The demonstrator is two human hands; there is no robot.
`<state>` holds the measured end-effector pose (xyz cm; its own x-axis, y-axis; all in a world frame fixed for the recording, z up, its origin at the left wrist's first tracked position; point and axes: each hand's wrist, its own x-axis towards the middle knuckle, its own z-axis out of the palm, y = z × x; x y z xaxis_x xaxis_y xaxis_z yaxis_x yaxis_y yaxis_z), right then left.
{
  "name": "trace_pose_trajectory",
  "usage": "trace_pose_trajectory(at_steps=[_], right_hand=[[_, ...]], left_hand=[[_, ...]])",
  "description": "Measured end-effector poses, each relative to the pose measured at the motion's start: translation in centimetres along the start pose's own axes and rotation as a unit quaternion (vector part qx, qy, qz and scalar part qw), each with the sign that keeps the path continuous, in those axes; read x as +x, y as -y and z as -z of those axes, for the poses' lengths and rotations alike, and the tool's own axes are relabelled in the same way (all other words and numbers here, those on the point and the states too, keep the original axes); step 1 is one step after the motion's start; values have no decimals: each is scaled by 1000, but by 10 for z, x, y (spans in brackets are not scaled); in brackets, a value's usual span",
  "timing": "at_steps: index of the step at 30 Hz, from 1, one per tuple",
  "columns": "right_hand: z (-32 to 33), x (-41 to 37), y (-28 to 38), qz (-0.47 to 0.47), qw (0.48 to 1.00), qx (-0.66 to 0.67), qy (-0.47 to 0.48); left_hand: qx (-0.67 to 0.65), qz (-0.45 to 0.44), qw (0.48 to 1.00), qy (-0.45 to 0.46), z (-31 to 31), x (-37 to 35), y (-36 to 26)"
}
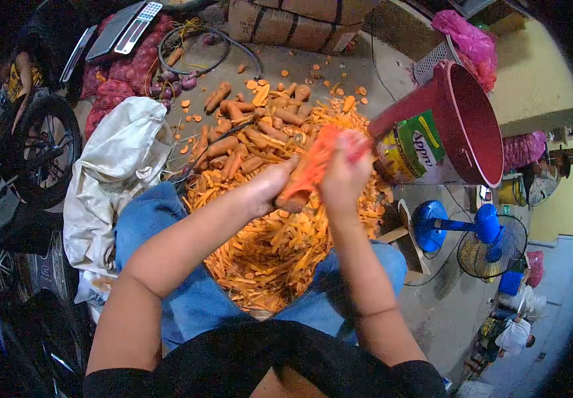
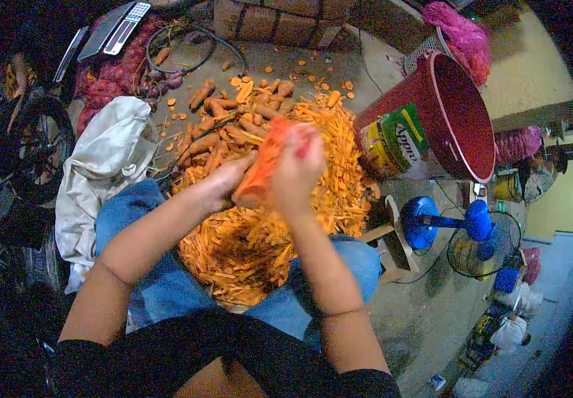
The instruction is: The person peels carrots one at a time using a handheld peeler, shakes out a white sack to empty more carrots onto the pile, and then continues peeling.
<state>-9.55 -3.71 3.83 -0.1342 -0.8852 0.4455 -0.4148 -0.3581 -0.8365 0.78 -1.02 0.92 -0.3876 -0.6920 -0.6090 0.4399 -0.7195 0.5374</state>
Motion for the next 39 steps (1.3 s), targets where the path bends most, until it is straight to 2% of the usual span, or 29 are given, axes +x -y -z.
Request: trace_pose_trajectory(at_steps=[1,3,5,6,7,9,11,12,13,14,15,17,18,20,22,23,25,27,29,32,34,36,37,38,39], right_hand=[[-6,-9,6,-3,999,-43,6],[-7,-3,-7,-33,999,-12,-16],[0,17,-42,-74,994,4,-78],[14,36,-72,-86,989,-13,-120],[36,53,-101,-151,966,-70,-196],[41,59,-91,-177,956,-26,-233],[33,49,-66,-176,957,145,-179],[28,37,-32,-116,978,155,-76],[16,25,-43,-37,996,64,-42],[3,11,-13,-19,996,83,-34],[-2,3,-6,-20,996,83,-34],[-7,-6,0,-61,997,44,14],[-5,0,-6,-66,997,38,1],[11,29,-40,-33,990,-106,-88],[31,53,-84,-162,960,-90,-211],[42,59,-112,-134,955,-55,-259],[51,64,-90,-184,958,49,-216],[32,46,-41,-157,954,227,-121],[13,21,-18,-14,996,83,-15],[-6,-5,5,-25,999,25,26],[-5,5,-19,-58,998,-37,-4],[13,38,-51,-15,986,-105,-131],[25,49,-63,-97,976,-99,-169],[37,58,-88,-109,960,-133,-222],[41,58,-86,-110,959,-136,-223]], left_hand=[[-9,2,1000,-9,-2,-1,-1],[28,-1,1000,-10,5,5,5],[169,13,985,20,1,-4,1],[167,-11,985,33,-8,-15,1],[169,-7,985,37,-9,-15,3],[58,53,996,48,-6,-12,-1],[34,56,996,53,0,-6,-3],[8,54,997,58,5,0,0],[-17,51,997,63,9,7,3],[-32,46,998,37,11,12,6],[-32,47,998,37,8,10,5],[58,-8,998,33,3,2,2],[58,-8,998,32,-1,-4,-2],[165,43,985,34,-9,-13,-7],[133,33,989,54,-13,-16,-1],[101,25,992,73,-15,-17,2],[64,22,995,69,-14,-14,-1],[29,21,998,50,2,2,1],[5,18,999,38,1,2,-1],[75,-36,996,43,-2,-1,0],[103,-49,992,53,1,3,4],[133,-64,987,64,1,2,6],[140,-38,987,69,-4,-5,6],[147,-10,986,75,-9,-14,6],[155,17,985,81,-14,-21,4]])
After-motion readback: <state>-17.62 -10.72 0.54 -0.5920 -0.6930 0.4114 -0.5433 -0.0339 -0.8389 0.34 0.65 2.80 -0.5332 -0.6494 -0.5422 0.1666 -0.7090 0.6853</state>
